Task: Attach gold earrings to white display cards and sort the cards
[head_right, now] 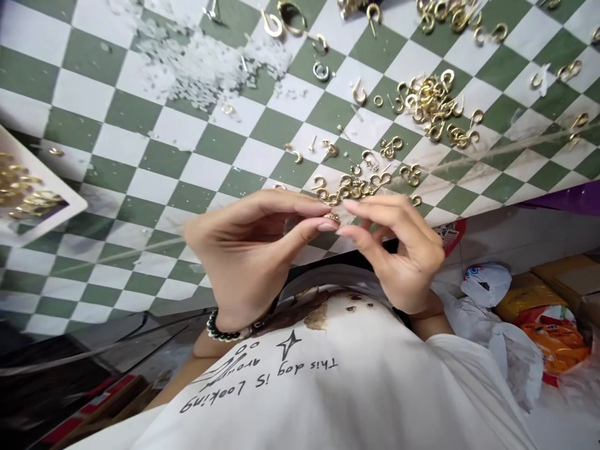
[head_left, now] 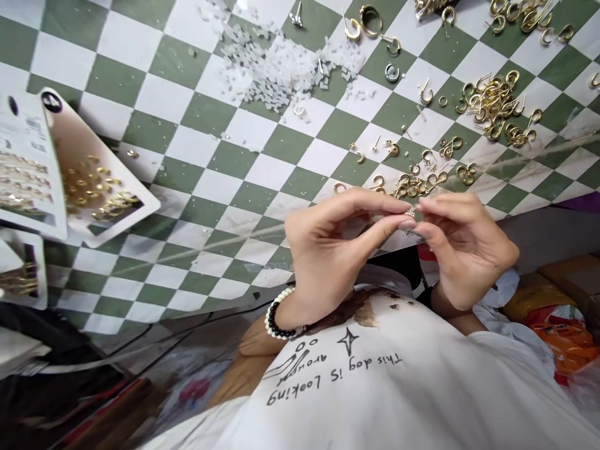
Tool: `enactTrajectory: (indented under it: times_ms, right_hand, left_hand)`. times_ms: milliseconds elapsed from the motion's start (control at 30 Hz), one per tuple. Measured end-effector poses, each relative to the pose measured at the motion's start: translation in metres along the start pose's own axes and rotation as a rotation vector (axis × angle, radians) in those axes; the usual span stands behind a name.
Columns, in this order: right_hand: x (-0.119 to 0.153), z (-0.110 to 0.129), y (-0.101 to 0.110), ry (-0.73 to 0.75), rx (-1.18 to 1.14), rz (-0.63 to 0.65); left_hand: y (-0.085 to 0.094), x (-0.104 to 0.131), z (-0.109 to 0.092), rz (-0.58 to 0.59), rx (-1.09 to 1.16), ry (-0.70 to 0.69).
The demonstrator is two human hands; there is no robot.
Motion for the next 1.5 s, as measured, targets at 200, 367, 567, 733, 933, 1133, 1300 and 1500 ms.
enactTrajectory:
  times_ms: [200,367,567,733,933,1133,1300,1500]
  right_hand:
    - [-0.004,0.000,-0.006,0.004,-0.206,-0.053]
    - [-0.002,0.001,-0.011,0.000,-0.216,-0.011]
    - [0.002,0.006,-0.015,0.061,-0.239,-0.051]
    - [0.000,-0.010,-0.011,-0.060,-0.405,-0.083]
    - [0.000,-0.011,-0.015,-0.116,-0.263,-0.028]
    - [0.000,-0.010,-0.016,-0.113,-0.234,0.003]
    - [-0.001,-0.012,-0.018,-0.119,-0.203,0.013]
    - [-0.002,-0.012,-0.019,-0.102,-0.296,-0.017]
  left_hand:
    - [0.001,0.005,0.006,-0.013,0.062,0.107]
    - [0.004,0.005,-0.014,0.014,-0.161,-0.102]
    - [-0.003,0.005,-0.036,-0.004,-0.333,-0.360]
    - [-0.008,0.000,-0.016,0.098,-0.025,-0.135]
    - [-0.010,0.001,0.001,0.165,0.133,0.117]
    - [-0.004,-0.001,0.001,0.176,0.091,0.075]
    - [-0.003,-0.001,0.005,0.206,0.011,0.062]
    - [-0.003,-0.004,0.001,0.185,-0.077,-0.028]
Point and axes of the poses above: each hand's wrist, its own x-axis away from the middle knuckle, its own y-axis out of the back of the hand, z = x × y, the point moved 10 cm from there along -x, towards the middle knuckle, and after that the axes turned 12 degrees about -y, right-handed, at the moved point
